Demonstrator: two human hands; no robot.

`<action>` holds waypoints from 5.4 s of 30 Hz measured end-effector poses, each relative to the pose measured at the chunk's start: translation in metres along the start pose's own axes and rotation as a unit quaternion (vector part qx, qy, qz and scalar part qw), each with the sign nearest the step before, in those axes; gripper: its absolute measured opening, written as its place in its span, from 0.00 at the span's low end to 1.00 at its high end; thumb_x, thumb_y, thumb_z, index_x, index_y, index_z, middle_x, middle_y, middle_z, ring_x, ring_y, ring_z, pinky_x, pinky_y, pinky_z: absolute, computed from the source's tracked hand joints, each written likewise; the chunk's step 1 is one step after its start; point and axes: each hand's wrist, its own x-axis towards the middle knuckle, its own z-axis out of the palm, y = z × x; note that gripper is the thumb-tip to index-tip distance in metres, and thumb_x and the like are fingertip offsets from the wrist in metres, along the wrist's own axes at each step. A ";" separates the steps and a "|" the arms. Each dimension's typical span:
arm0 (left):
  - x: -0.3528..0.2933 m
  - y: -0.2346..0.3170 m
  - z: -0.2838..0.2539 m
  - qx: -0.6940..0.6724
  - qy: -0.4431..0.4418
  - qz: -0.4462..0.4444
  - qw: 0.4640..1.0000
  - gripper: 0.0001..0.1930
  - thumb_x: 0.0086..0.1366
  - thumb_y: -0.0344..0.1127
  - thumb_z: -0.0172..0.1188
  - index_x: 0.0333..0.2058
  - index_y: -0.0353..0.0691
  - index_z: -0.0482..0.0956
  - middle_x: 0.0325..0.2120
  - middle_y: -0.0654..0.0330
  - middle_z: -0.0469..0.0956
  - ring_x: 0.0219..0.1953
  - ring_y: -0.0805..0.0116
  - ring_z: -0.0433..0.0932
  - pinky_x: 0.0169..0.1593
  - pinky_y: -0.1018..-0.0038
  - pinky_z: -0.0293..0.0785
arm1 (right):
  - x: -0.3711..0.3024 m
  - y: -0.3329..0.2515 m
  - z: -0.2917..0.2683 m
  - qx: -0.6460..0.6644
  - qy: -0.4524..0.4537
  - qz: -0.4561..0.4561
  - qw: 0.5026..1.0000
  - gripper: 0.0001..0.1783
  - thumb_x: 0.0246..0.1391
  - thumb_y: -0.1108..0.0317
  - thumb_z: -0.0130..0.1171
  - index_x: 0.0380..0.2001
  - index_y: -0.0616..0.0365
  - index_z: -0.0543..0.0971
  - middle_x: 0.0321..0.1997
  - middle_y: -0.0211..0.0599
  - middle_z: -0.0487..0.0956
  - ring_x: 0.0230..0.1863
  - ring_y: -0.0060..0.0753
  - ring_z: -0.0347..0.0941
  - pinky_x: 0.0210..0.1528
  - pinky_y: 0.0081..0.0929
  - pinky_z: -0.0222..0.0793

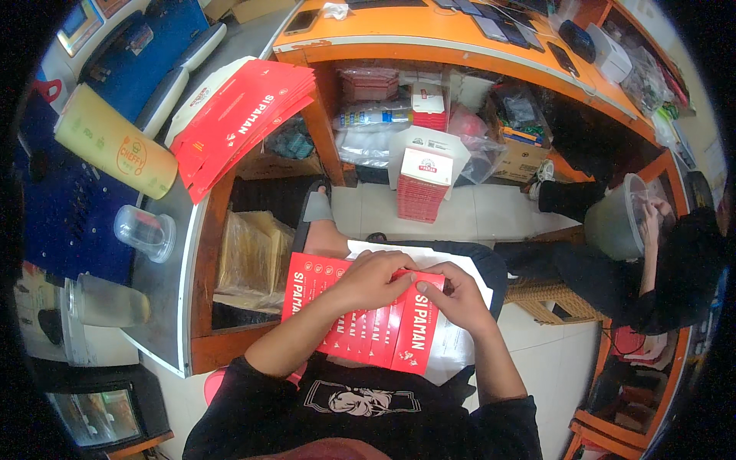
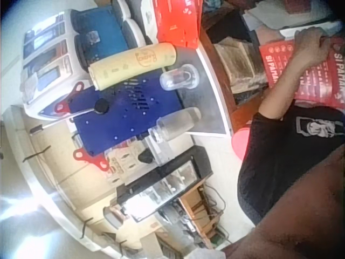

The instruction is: The person assembles cardboard food boxes by hand, folding the flaps and pressing them into place, then stacks the finished boxes on top of each other.

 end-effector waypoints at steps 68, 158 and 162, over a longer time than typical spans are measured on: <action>-0.078 0.022 0.014 0.085 -0.105 0.208 0.969 0.17 0.52 0.41 0.76 0.39 0.45 0.82 0.67 0.51 0.61 0.72 0.44 0.53 0.71 0.44 0.49 | -0.106 0.027 0.042 -0.275 0.042 -0.271 0.922 0.14 0.46 0.78 0.73 0.38 0.57 0.84 0.38 0.41 0.82 0.35 0.42 0.82 0.35 0.32 0.78; -0.058 -0.027 -0.039 0.091 0.194 -0.075 0.974 0.24 0.57 0.56 0.71 0.30 0.37 0.85 0.31 0.52 0.84 0.36 0.48 0.83 0.41 0.58 0.77 | -0.088 0.007 0.094 -0.121 -0.092 -0.144 0.978 0.25 0.54 0.68 0.73 0.55 0.56 0.79 0.60 0.48 0.77 0.58 0.48 0.74 0.61 0.39 0.70; -0.068 -0.018 -0.060 0.049 0.270 -0.011 0.961 0.19 0.61 0.48 0.71 0.33 0.34 0.85 0.32 0.50 0.83 0.34 0.58 0.83 0.38 0.67 0.76 | -0.076 -0.044 0.067 -0.293 -0.118 -0.283 0.906 0.22 0.50 0.69 0.72 0.50 0.53 0.82 0.52 0.40 0.81 0.52 0.49 0.77 0.55 0.38 0.75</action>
